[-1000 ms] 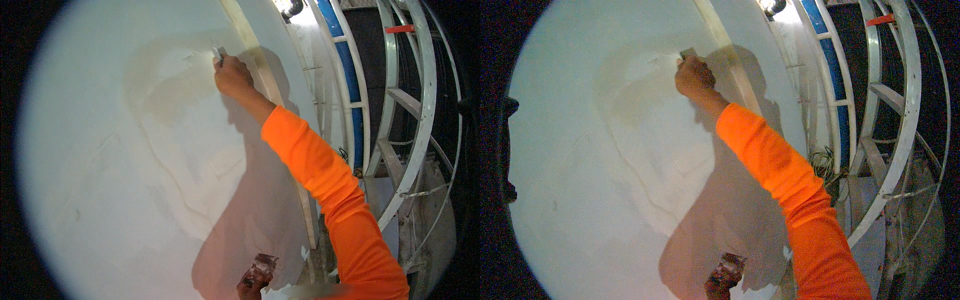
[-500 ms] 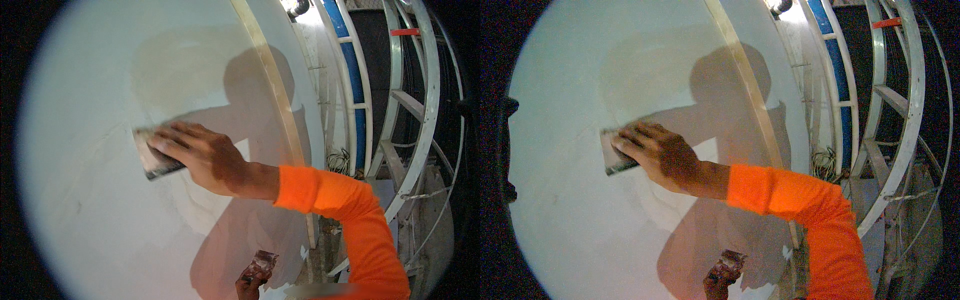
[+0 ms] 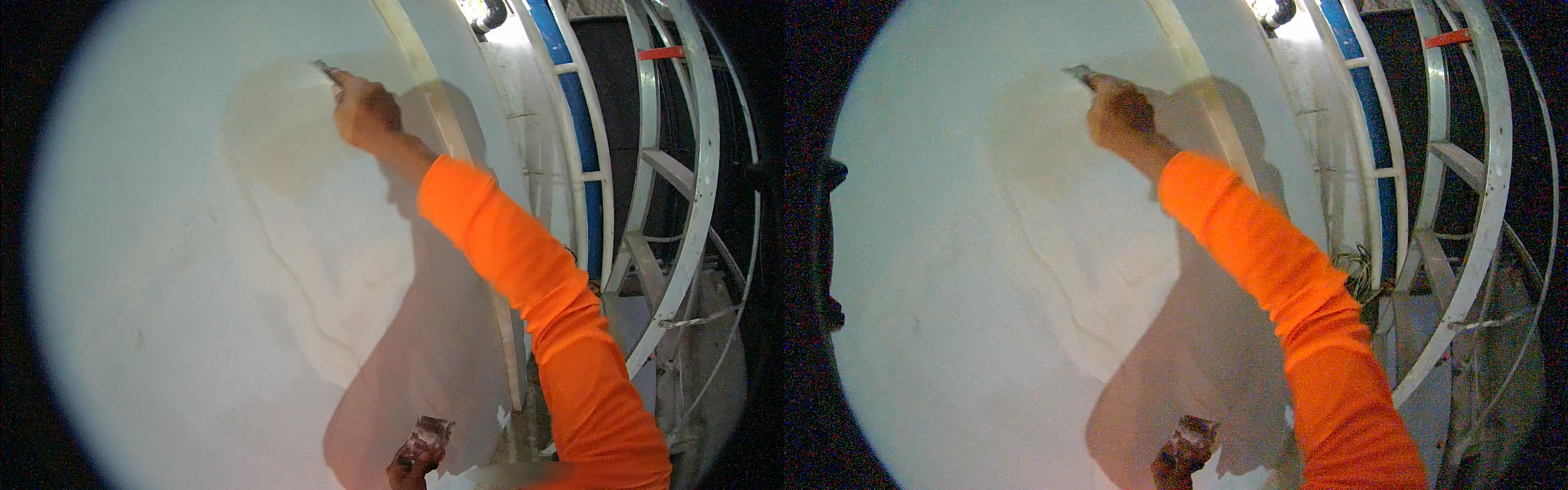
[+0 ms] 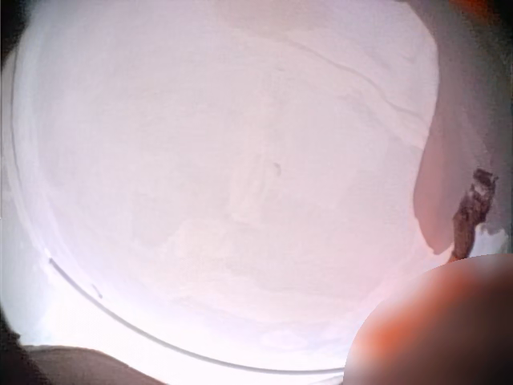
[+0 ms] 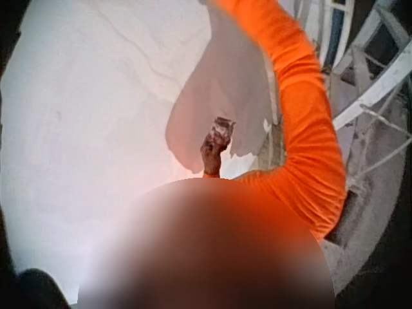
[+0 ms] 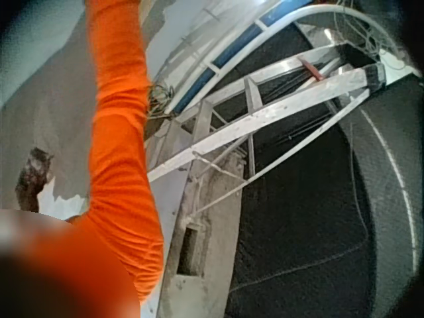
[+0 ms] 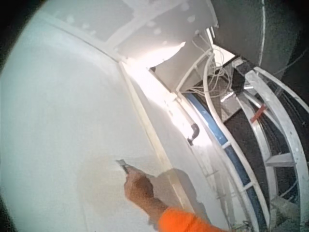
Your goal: The person applies joint compound to a wall corner using a putty knife and a hawk. They repeatedly scoop compound from the hawk and spread it along the corner, smoothing the surface. The person briefly steps down to reload the hawk from a container on the floor, then continues applying and smoothing the compound.
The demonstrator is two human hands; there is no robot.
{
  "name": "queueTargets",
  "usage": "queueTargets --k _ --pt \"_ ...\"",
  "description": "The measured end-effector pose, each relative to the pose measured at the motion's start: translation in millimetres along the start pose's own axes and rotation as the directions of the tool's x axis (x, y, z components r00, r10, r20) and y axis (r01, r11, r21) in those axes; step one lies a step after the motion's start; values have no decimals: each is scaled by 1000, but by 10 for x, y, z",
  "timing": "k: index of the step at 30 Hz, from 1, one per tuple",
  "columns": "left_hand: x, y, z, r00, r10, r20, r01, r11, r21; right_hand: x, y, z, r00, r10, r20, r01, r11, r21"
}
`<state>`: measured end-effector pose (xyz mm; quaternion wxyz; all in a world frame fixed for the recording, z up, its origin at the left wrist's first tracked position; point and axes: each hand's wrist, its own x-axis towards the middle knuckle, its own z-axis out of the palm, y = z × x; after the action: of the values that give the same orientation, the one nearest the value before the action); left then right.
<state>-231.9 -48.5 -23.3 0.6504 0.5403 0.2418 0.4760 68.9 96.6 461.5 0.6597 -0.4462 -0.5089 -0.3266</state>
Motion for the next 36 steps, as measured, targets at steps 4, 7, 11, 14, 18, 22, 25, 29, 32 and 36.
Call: queueTargets --k 4,7,11,14,18,22,25,29,32,36 --pt "20 4 7 1000 4 2 -4 1000 -1 -464 -467 103 893 -414 -178 441 884 155" --pt "52 7 18 996 70 47 -72 996 46 -874 -536 13 823 -555 -120 567 791 231" --pt "52 42 13 994 -6 107 1 999 40 -533 -185 -207 952 -305 -23 306 947 94" --pt "38 58 16 996 -31 87 26 998 58 114 57 -272 995 99 3 -99 995 -20" --pt "57 17 24 999 -15 51 16 1000 -15 431 -85 -242 987 47 156 -33 995 -93" --pt "104 -21 -5 1000 -3 2 3 998 60 -132 -572 -238 937 -266 226 263 964 44" --pt "93 -40 -10 1000 -2 -4 2 995 102 -692 -672 -328 822 -564 75 549 821 159" --pt "83 -87 14 1000 10 19 -11 998 66 -516 -228 -481 961 -272 56 270 962 48" --pt "83 -105 -13 999 -27 32 27 1000 11 2 167 -463 966 233 115 -228 972 -54" --pt "89 -95 -60 991 39 127 -59 987 152 51 176 -207 981 164 105 -159 986 -55"
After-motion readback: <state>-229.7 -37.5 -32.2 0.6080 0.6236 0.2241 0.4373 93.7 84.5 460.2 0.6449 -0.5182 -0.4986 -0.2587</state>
